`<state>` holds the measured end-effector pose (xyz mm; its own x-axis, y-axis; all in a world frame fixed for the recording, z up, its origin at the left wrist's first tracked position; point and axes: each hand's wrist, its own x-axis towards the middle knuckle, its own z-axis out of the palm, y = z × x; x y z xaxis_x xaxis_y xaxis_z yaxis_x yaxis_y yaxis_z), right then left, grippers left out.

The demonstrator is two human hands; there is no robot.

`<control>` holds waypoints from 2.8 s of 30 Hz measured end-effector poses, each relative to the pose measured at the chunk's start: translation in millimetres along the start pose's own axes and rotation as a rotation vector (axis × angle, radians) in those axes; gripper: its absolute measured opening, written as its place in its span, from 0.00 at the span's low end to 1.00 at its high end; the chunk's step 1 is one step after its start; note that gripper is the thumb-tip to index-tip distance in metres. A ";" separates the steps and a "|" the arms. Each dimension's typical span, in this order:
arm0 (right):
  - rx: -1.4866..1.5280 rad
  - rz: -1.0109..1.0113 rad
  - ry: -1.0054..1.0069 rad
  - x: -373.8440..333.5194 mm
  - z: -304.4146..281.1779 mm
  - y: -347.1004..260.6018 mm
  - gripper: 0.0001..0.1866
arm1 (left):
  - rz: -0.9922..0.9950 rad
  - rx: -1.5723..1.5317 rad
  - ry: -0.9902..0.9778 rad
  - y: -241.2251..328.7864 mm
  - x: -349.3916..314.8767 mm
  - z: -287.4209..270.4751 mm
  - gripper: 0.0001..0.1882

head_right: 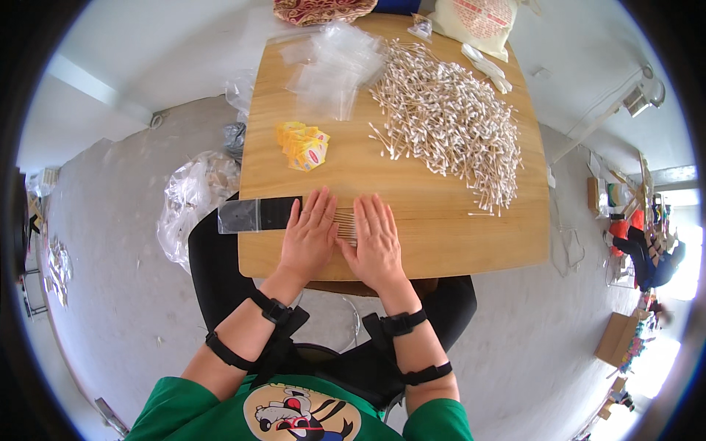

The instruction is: The recorder is counting groups of cotton swabs and placing them into small plastic bags with labels.

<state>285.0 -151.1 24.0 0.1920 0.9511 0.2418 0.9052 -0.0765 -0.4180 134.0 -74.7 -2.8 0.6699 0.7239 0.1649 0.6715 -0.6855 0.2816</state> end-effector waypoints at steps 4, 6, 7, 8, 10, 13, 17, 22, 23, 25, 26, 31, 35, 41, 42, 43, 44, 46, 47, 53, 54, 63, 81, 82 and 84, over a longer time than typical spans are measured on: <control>-0.161 -0.103 -0.212 -4.3 4.0 -3.0 0.36 | 0.008 -0.009 0.018 -0.1 -0.7 1.0 0.29; -0.212 -0.095 -0.217 -3.2 8.4 -4.6 0.34 | -0.024 -0.109 0.070 -7.1 -2.8 -0.3 0.29; -0.208 -0.110 -0.214 -4.4 9.5 -7.0 0.34 | -0.045 -0.216 0.115 -10.6 -4.7 -1.4 0.28; -0.203 -0.096 -0.220 -5.4 11.2 -7.8 0.33 | -0.070 -0.238 0.222 -20.0 -8.7 -6.1 0.28; -0.206 -0.072 -0.226 -4.0 12.5 -7.9 0.33 | -0.210 -0.126 0.289 -37.1 -18.2 -21.3 0.27; -0.211 -0.093 -0.251 1.3 14.7 -19.4 0.33 | -0.375 -0.034 0.360 -68.7 -35.8 -37.7 0.24; -0.187 -0.173 -0.248 16.5 33.6 -39.4 0.33 | -0.460 -0.105 0.248 -84.7 -37.5 -48.2 0.17; -0.134 -0.277 -0.277 32.4 47.2 -62.6 0.32 | -0.454 -0.056 0.137 -84.6 -33.7 -48.5 0.09; -0.135 -0.277 -0.280 33.9 47.1 -63.2 0.32 | -0.440 -0.034 0.086 -85.2 -32.3 -49.7 0.09; -0.137 -0.313 -0.278 36.2 47.0 -62.2 0.31 | -0.425 -0.015 0.033 -89.0 -30.1 -50.9 0.10; -0.134 -0.314 -0.282 38.2 47.4 -62.8 0.31 | -0.416 -0.060 0.036 -93.5 -30.0 -51.4 0.09; -0.118 -0.347 -0.278 50.4 50.7 -69.2 0.30 | -0.384 -0.294 0.137 -109.6 -36.1 -50.9 0.06; -0.113 -0.337 -0.295 55.1 58.1 -71.0 0.30 | -0.375 -0.375 0.118 -112.3 -35.5 -54.8 0.05; -0.113 -0.267 -0.268 51.4 69.3 -86.3 0.31 | -0.436 -0.403 0.119 -108.7 -37.8 -54.7 0.06; -0.113 -0.244 -0.263 50.6 70.3 -89.4 0.32 | -0.435 -0.400 0.129 -107.1 -37.0 -55.2 0.06; -0.113 -0.221 -0.257 49.9 71.3 -92.4 0.32 | -0.435 -0.401 0.128 -105.7 -36.5 -54.8 0.06; -0.112 -0.221 -0.258 49.1 72.8 -95.2 0.32 | -0.429 -0.385 0.137 -104.8 -36.3 -54.3 0.06; -0.081 -0.189 -0.241 47.5 75.5 -100.9 0.32 | -0.424 -0.369 0.147 -103.7 -36.3 -54.7 0.06; -0.080 -0.190 -0.243 46.1 78.2 -104.0 0.32 | -0.409 -0.359 0.130 -103.2 -36.4 -55.6 0.05; 0.024 -0.144 -0.247 38.6 82.1 -115.5 0.32 | -0.416 -0.648 0.379 -121.3 -36.3 -55.1 0.11; 0.108 -0.113 -0.148 41.4 79.0 -111.7 0.31 | -0.403 -0.889 0.450 -125.8 -36.7 -50.4 0.15; 0.889 0.111 -0.021 56.2 95.8 -129.9 0.28 | -0.403 -1.627 0.371 -126.0 -24.2 -44.4 0.39; 0.286 0.459 0.123 117.1 64.9 -50.5 0.19 | -0.442 -1.612 0.400 -107.9 -17.6 -36.9 0.34; 0.146 0.418 0.091 120.5 66.3 -39.2 0.20 | -0.388 -1.563 0.429 -109.1 -16.5 -32.8 0.34; 0.010 0.374 0.057 128.1 64.8 -35.0 0.22 | -0.377 -1.526 0.425 -109.7 -16.6 -29.3 0.32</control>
<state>253.3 -7.3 12.8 0.5300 0.8396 0.1192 0.7647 -0.4125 -0.4951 40.0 -9.2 -8.8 0.2448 0.9689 0.0355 -0.3252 0.0476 0.9444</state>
